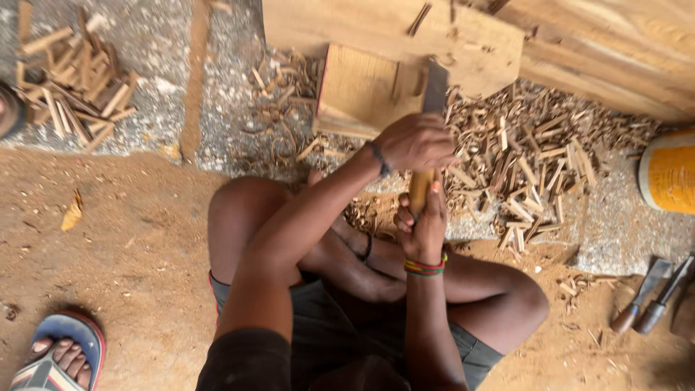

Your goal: The person sits cross-legged on the ground and uses a chisel to carve a small rectangular wooden block. They repeatedly strike the chisel with a mallet to remove wood shavings, occasionally pausing to clear debris from the work surface.

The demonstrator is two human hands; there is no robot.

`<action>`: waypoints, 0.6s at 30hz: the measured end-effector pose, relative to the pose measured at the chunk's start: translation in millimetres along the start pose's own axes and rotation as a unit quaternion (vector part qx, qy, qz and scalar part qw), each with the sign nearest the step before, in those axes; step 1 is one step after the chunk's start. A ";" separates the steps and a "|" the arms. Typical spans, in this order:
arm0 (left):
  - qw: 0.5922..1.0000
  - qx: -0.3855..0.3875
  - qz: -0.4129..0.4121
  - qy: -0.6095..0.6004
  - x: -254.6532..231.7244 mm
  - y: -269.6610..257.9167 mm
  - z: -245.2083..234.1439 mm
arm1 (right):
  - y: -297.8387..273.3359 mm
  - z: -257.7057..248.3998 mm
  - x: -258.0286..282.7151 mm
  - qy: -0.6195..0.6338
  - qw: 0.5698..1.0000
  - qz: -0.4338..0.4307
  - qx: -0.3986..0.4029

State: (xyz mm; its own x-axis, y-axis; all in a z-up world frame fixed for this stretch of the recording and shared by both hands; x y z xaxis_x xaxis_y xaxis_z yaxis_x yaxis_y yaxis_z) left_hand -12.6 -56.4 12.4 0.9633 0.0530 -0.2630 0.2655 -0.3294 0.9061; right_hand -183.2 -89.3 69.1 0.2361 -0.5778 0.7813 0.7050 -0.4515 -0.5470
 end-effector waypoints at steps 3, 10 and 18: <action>0.998 -0.055 -0.043 0.007 -8.5 -22.0 -21.2 | -7.8 -18.1 17.5 0.010 0.997 -0.078 0.010; 0.936 0.042 -0.251 0.245 37.9 -61.2 -70.3 | -45.0 -65.4 15.5 -0.074 0.987 -0.128 -0.069; 0.908 0.141 -0.295 0.263 61.7 -67.6 -58.3 | -46.7 -70.5 1.1 -0.189 0.962 -0.185 -0.067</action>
State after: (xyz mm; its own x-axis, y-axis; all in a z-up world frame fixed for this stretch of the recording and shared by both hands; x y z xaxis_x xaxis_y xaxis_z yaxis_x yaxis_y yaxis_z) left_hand 31.1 24.1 -45.7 0.5610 0.7175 -0.4129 0.7923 -0.3208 0.5191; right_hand -263.0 -116.8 74.3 0.2295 -0.0838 0.9697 0.7007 -0.6772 -0.2244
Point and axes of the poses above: each hand's wrist, its own y-axis towards the middle knuckle, its own z-axis out of the palm, x = y × z, the point moved 2 cm from there along y, towards the middle knuckle, and after that the axes turned 15 degrees about -x, right-handed, at the moved point
